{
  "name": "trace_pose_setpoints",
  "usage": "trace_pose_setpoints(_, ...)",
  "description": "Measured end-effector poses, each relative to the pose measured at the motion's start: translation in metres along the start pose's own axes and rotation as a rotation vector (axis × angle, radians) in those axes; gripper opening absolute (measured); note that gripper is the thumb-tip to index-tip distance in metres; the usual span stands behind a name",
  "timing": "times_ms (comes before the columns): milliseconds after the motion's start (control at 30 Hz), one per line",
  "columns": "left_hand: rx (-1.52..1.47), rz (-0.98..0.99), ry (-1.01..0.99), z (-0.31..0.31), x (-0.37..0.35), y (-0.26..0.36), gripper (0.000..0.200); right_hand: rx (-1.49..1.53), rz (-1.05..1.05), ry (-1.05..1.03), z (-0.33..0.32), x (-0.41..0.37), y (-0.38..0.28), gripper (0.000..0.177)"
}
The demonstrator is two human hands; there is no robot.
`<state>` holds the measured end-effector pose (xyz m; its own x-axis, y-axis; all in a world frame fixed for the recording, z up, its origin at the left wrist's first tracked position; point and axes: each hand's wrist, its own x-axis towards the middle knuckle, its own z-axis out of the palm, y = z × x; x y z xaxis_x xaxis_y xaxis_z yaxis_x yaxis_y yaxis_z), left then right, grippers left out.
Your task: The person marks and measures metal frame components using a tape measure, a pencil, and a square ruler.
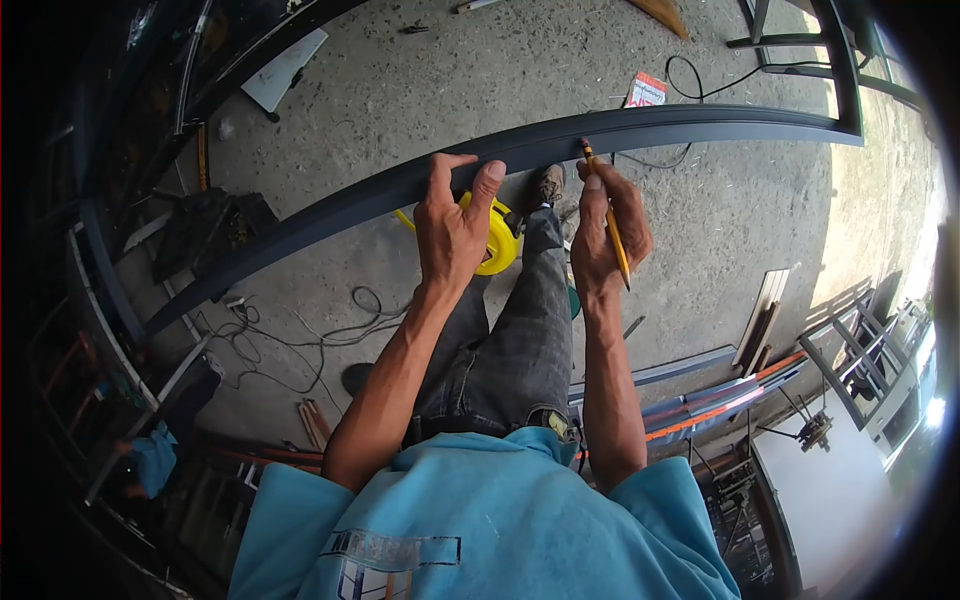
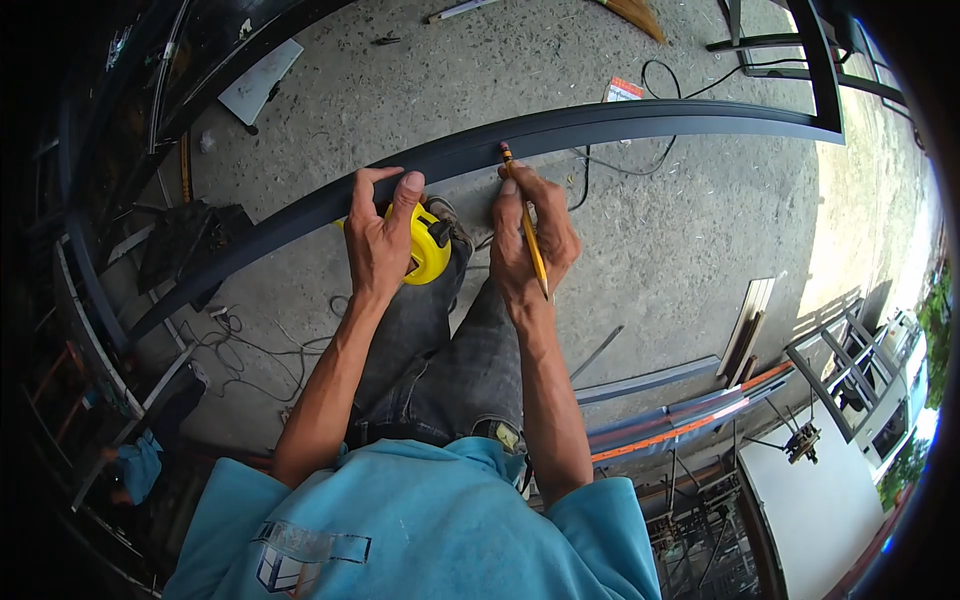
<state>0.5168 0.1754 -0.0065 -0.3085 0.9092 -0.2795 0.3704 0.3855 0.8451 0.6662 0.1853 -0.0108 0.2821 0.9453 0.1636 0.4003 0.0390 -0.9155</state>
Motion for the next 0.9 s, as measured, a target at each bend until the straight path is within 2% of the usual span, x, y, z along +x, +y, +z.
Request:
trace_pose_setpoints(67, 0.031, 0.024, 0.018, 0.000, 0.001, -0.001, 0.058, -0.024, -0.023, -0.012, -0.004, -0.003, -0.003, 0.015)
trace_pose_setpoints(133, 0.042, 0.033, 0.026, 0.000, 0.001, -0.002, 0.059, 0.037, 0.113, -0.072, -0.011, -0.005, -0.008, 0.017)
trace_pose_setpoints(233, -0.031, -0.012, 0.023, 0.001, 0.000, 0.000, 0.054, 0.152, 0.123, -0.033, -0.023, 0.011, -0.014, 0.018)
trace_pose_setpoints(267, -0.023, 0.033, 0.048, 0.003, 0.000, -0.001, 0.053, 0.142, 0.102, -0.027, -0.026, 0.015, -0.013, 0.019)
trace_pose_setpoints(367, -0.059, -0.012, 0.026, 0.003, 0.000, -0.002, 0.053, 0.178, 0.190, -0.088, -0.030, 0.014, -0.005, 0.019)
trace_pose_setpoints(600, -0.040, 0.033, 0.045, 0.002, 0.001, -0.002, 0.053, 0.109, 0.114, -0.156, -0.016, 0.017, -0.004, 0.018)
trace_pose_setpoints(667, -0.009, -0.050, -0.029, -0.003, 0.001, 0.001, 0.055, 0.085, 0.154, -0.134, -0.010, 0.019, -0.007, 0.019)
trace_pose_setpoints(767, -0.003, -0.003, 0.012, 0.000, -0.001, -0.001, 0.055, 0.106, 0.103, -0.082, -0.009, 0.004, -0.004, 0.020)
trace_pose_setpoints(900, 0.029, -0.007, 0.010, -0.003, 0.001, 0.004, 0.056, 0.148, 0.137, -0.062, -0.008, 0.007, -0.002, 0.020)
